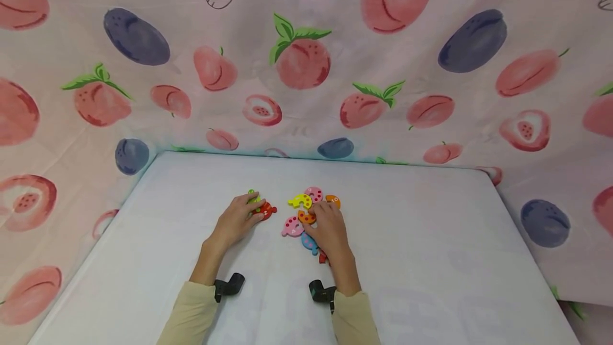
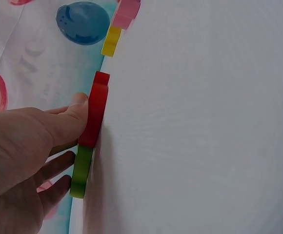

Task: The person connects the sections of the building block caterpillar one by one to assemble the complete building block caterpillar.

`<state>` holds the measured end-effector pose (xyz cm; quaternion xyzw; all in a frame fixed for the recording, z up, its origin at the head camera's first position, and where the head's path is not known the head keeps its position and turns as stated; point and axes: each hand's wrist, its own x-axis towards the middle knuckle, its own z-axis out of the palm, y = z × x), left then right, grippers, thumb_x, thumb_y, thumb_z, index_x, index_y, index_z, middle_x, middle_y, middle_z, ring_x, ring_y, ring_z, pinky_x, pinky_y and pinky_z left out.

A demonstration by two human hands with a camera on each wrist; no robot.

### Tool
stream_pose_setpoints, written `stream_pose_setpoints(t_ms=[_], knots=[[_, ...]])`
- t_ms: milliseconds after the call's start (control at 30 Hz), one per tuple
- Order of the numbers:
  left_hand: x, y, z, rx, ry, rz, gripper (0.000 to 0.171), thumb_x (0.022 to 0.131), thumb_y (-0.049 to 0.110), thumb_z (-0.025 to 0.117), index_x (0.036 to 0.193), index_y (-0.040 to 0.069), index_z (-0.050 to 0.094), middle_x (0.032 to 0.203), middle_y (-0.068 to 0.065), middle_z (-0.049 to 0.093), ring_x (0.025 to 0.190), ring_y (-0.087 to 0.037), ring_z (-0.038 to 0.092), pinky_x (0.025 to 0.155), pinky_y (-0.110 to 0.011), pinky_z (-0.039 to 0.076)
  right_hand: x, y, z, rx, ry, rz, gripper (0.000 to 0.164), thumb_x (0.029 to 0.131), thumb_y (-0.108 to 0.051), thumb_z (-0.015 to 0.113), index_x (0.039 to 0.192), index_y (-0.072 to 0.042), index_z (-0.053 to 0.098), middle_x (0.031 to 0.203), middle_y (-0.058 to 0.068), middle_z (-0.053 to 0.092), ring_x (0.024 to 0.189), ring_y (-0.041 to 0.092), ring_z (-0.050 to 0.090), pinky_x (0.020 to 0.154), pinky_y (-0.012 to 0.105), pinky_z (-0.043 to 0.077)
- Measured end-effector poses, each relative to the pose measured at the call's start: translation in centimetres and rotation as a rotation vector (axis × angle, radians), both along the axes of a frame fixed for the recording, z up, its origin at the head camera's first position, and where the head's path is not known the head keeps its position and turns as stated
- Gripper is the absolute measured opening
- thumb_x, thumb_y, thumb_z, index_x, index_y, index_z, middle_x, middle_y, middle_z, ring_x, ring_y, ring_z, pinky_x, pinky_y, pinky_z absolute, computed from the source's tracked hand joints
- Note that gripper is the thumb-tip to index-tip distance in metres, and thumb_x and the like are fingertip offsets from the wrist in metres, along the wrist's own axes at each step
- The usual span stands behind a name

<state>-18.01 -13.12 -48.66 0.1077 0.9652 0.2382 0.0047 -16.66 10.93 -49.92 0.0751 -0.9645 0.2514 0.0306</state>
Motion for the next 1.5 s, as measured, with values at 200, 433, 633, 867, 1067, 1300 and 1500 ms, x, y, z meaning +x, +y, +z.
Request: stream_pose_setpoints(t_ms=[200, 433, 633, 867, 1067, 1300, 1500], knots=[[0.0, 0.1, 0.0, 0.001, -0.016, 0.001, 0.045, 0.090, 0.026, 0.068, 0.134, 0.018, 0.060, 0.148, -0.008, 0.048, 0.138, -0.029, 0.041, 0.111, -0.048, 0.041, 0.4, -0.8, 0.0, 0.030, 0.041, -0.056, 0.045, 0.077, -0.041, 0.080, 0.106, -0.009, 0.066, 0.107, 0.007, 0.062, 0.099, 0.022, 0.056, 0.087, 0.038, 0.052], [-0.1, 0.1, 0.0, 0.001, -0.009, 0.011, 0.045, 0.090, 0.027, 0.069, 0.133, 0.018, 0.061, 0.148, -0.008, 0.048, 0.138, -0.028, 0.041, 0.110, -0.048, 0.042, 0.5, -1.2, -0.1, 0.009, 0.063, -0.086, 0.038, 0.077, -0.036, 0.082, 0.097, -0.010, 0.063, 0.099, 0.006, 0.062, 0.091, 0.020, 0.055, 0.080, 0.035, 0.050], [0.0, 0.0, -0.1, 0.002, -0.002, 0.012, 0.045, 0.089, 0.026, 0.069, 0.133, 0.018, 0.060, 0.148, -0.007, 0.048, 0.138, -0.028, 0.041, 0.111, -0.047, 0.041, 0.4, -1.2, 0.1, -0.054, 0.012, -0.068, 0.036, 0.079, -0.029, 0.080, 0.104, -0.007, 0.063, 0.107, 0.009, 0.062, 0.098, 0.023, 0.053, 0.088, 0.036, 0.054], [0.3, -0.3, 0.5, 0.013, -0.034, -0.030, 0.046, 0.089, 0.024, 0.070, 0.133, 0.016, 0.061, 0.146, -0.008, 0.048, 0.138, -0.028, 0.041, 0.109, -0.046, 0.043, 0.4, -0.8, 0.8, -0.159, -0.012, -0.038, 0.039, 0.079, -0.021, 0.078, 0.111, -0.006, 0.060, 0.109, 0.009, 0.062, 0.099, 0.022, 0.055, 0.091, 0.039, 0.055], [0.3, -0.5, 0.8, 0.014, -0.050, -0.039, 0.052, 0.085, 0.030, 0.074, 0.133, 0.018, 0.061, 0.147, -0.009, 0.047, 0.138, -0.029, 0.040, 0.110, -0.048, 0.042, 0.3, -1.6, 1.1, -0.257, 0.050, 0.075, 0.038, 0.078, -0.015, 0.076, 0.113, -0.009, 0.060, 0.113, 0.007, 0.063, 0.109, 0.023, 0.055, 0.098, 0.042, 0.052], [0.3, -0.7, 0.8, 0.016, -0.060, -0.021, 0.052, 0.083, 0.032, 0.075, 0.132, 0.018, 0.062, 0.147, -0.008, 0.048, 0.138, -0.029, 0.041, 0.108, -0.049, 0.043, 0.7, -2.6, 0.7, -0.272, 0.020, 0.134, 0.037, 0.080, -0.016, 0.076, 0.114, -0.011, 0.064, 0.124, 0.004, 0.061, 0.124, 0.023, 0.051, 0.107, 0.045, 0.046], [0.3, -1.0, 0.9, 0.023, -0.060, -0.023, 0.051, 0.084, 0.032, 0.074, 0.132, 0.018, 0.062, 0.147, -0.008, 0.048, 0.138, -0.029, 0.041, 0.108, -0.050, 0.044, 0.9, -2.9, 0.7, -0.254, 0.026, 0.154, 0.056, 0.082, -0.018, 0.075, 0.133, -0.014, 0.053, 0.129, 0.004, 0.058, 0.124, 0.024, 0.049, 0.106, 0.045, 0.047]])
